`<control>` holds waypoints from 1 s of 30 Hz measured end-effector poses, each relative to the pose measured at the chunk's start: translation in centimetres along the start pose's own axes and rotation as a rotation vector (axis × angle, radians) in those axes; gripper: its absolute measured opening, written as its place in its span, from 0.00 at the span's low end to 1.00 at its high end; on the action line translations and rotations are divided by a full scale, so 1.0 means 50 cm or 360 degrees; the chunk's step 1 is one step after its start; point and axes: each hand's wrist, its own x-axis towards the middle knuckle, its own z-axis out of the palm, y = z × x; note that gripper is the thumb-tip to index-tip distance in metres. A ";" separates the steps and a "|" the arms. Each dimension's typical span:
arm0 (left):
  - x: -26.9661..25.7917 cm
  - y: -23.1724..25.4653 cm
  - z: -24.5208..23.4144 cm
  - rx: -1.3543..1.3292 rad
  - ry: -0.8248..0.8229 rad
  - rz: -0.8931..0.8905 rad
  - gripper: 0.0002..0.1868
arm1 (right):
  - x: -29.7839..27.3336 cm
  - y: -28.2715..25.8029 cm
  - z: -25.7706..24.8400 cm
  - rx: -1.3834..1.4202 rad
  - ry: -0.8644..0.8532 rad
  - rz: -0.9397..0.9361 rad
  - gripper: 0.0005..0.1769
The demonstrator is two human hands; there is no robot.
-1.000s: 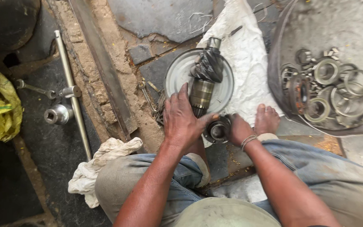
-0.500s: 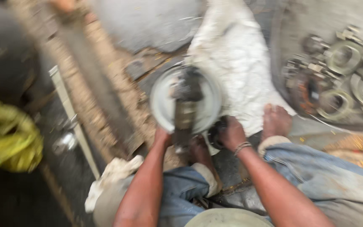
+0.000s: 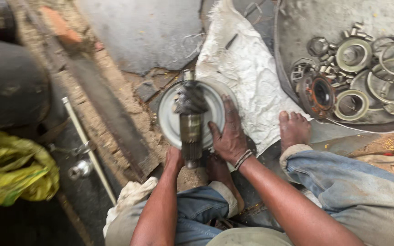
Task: The person wipes grease from a metal gear shaft and various bearings using a cloth while sitting on the floor.
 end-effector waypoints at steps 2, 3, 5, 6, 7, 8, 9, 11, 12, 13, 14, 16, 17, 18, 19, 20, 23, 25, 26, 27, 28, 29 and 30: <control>-0.036 0.021 -0.020 0.0488 -0.0179 0.0150 0.23 | -0.008 0.017 0.011 -0.0002 -0.0051 0.0085 0.46; -0.065 0.033 -0.025 0.0771 -0.0323 0.0183 0.24 | -0.014 0.022 0.018 -0.0018 -0.0035 0.0064 0.46; -0.125 0.064 -0.047 0.1115 -0.0455 0.0311 0.23 | -0.017 0.028 0.033 -0.0049 0.0002 0.0018 0.47; -0.161 0.082 -0.062 0.1178 -0.0440 0.0414 0.21 | -0.005 0.035 0.037 -0.0105 -0.0014 0.0016 0.47; -0.208 0.095 -0.076 0.1245 -0.0445 0.0503 0.19 | 0.000 0.041 0.037 -0.0161 -0.0042 0.0035 0.48; -0.262 0.105 -0.101 0.1069 -0.0427 0.0447 0.18 | -0.001 0.041 0.042 -0.0217 -0.0070 0.0054 0.48; -0.319 0.120 -0.121 0.0888 -0.0408 0.0417 0.17 | -0.001 0.040 0.038 -0.0231 -0.0134 0.0136 0.49; -0.446 0.136 -0.170 0.0561 -0.0295 0.0762 0.18 | 0.003 0.034 0.018 -0.0277 -0.0254 0.0291 0.52; -0.500 0.148 -0.188 0.0369 -0.0284 0.0622 0.18 | 0.004 0.025 0.006 -0.0316 -0.0144 0.0225 0.50; -0.546 0.159 -0.199 0.0172 -0.0289 0.0475 0.18 | -0.004 0.012 -0.008 -0.0362 -0.0044 0.0166 0.48; -0.577 0.172 -0.208 -0.0001 -0.0219 0.0567 0.19 | -0.010 -0.004 -0.024 -0.0407 0.0055 0.0106 0.46; -0.623 0.188 -0.209 -0.0375 -0.0081 0.0730 0.21 | -0.031 -0.045 -0.066 -0.0120 0.0028 0.0377 0.29; -0.631 0.198 -0.201 -0.0358 0.0062 0.0867 0.21 | -0.039 -0.071 -0.087 0.0018 0.0010 0.0507 0.23; -0.629 0.213 -0.189 -0.0342 0.0209 0.1000 0.22 | -0.040 -0.096 -0.103 0.0205 -0.0122 0.0365 0.21; -0.626 0.227 -0.173 -0.0332 0.0359 0.1119 0.22 | -0.043 -0.116 -0.119 0.0388 -0.0269 0.0227 0.19; -0.618 0.242 -0.159 -0.0334 0.0278 0.1202 0.23 | -0.045 -0.133 -0.133 0.0569 -0.0420 0.0095 0.18; -0.576 0.295 -0.148 -0.0457 -0.0020 0.1330 0.28 | -0.048 -0.168 -0.165 0.0506 -0.0583 0.0018 0.21; -0.547 0.316 -0.154 -0.0692 -0.0318 0.1194 0.30 | -0.013 -0.166 -0.226 0.0945 -0.0772 0.0215 0.16; -0.525 0.330 -0.162 -0.0398 -0.0068 0.1099 0.35 | 0.012 -0.169 -0.256 0.0677 -0.0629 0.0398 0.16; -0.500 0.342 -0.172 -0.0082 0.0161 0.0984 0.41 | 0.033 -0.173 -0.291 0.0419 -0.0471 0.0594 0.17; -0.481 0.344 -0.176 0.0234 0.0385 0.0862 0.46 | 0.064 -0.178 -0.326 0.0124 -0.0473 0.0514 0.18; -0.466 0.341 -0.175 0.0251 0.0371 0.0807 0.51 | 0.088 -0.184 -0.352 -0.0171 -0.0463 0.0429 0.20; -0.449 0.339 -0.171 0.0269 0.0357 0.0753 0.55 | 0.092 -0.188 -0.360 -0.0213 -0.0420 0.0341 0.20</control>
